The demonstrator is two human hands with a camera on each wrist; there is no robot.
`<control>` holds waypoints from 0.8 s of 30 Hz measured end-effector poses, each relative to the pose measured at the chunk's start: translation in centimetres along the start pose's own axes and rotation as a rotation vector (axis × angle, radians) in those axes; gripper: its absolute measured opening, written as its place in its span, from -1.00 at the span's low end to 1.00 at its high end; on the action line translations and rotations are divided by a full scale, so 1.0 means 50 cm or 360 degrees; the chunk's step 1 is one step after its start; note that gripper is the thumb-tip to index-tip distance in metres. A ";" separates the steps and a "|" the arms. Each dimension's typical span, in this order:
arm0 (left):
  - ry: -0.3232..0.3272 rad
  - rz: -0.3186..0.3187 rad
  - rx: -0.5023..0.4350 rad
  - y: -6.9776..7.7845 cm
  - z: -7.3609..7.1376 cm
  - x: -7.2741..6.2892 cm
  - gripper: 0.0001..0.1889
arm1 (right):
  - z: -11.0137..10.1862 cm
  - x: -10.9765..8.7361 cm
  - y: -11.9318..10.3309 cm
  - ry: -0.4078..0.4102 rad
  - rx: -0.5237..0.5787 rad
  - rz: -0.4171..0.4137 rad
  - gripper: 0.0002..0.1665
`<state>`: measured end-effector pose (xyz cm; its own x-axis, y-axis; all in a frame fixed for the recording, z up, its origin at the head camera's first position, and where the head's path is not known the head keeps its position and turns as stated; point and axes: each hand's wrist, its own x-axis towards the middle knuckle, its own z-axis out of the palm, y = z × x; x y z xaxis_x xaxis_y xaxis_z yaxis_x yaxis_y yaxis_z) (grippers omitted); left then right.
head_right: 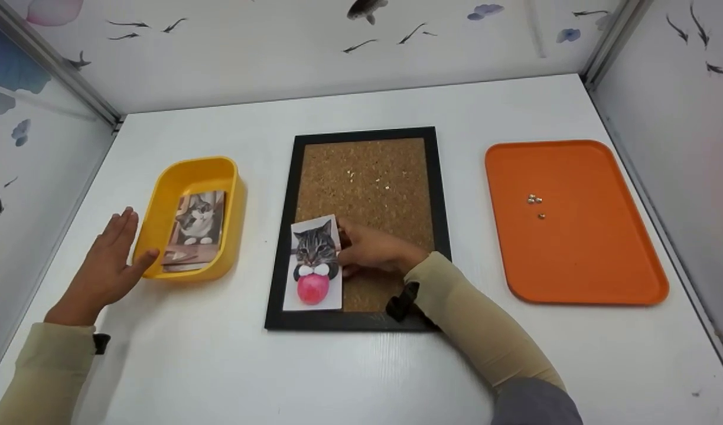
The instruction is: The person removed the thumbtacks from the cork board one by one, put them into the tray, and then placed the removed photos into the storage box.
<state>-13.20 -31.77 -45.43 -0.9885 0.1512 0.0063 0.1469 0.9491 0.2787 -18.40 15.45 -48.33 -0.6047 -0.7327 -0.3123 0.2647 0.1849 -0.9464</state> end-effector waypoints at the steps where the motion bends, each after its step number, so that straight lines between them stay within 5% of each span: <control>1: -0.0015 -0.0006 0.0003 0.001 0.003 0.001 -0.02 | 0.000 -0.001 0.000 -0.0001 0.0003 -0.0006 -0.15; 10: -0.0108 -0.0018 0.0035 0.004 0.027 0.008 -0.05 | -0.006 -0.008 -0.002 0.0052 -0.0035 0.0002 -0.16; 18: -0.0045 0.0027 0.0045 0.003 0.038 0.006 -0.05 | -0.013 -0.010 -0.022 0.0120 -0.0076 0.0014 -0.12; 24: -0.0055 0.0022 0.0069 0.005 0.040 0.006 -0.02 | -0.021 -0.006 -0.051 0.0097 -0.0290 -0.0076 -0.19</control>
<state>-13.38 -30.94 -47.29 -0.9846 0.1733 -0.0233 0.1629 0.9578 0.2369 -19.71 15.89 -45.92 -0.6590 -0.7037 -0.2656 0.0975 0.2702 -0.9578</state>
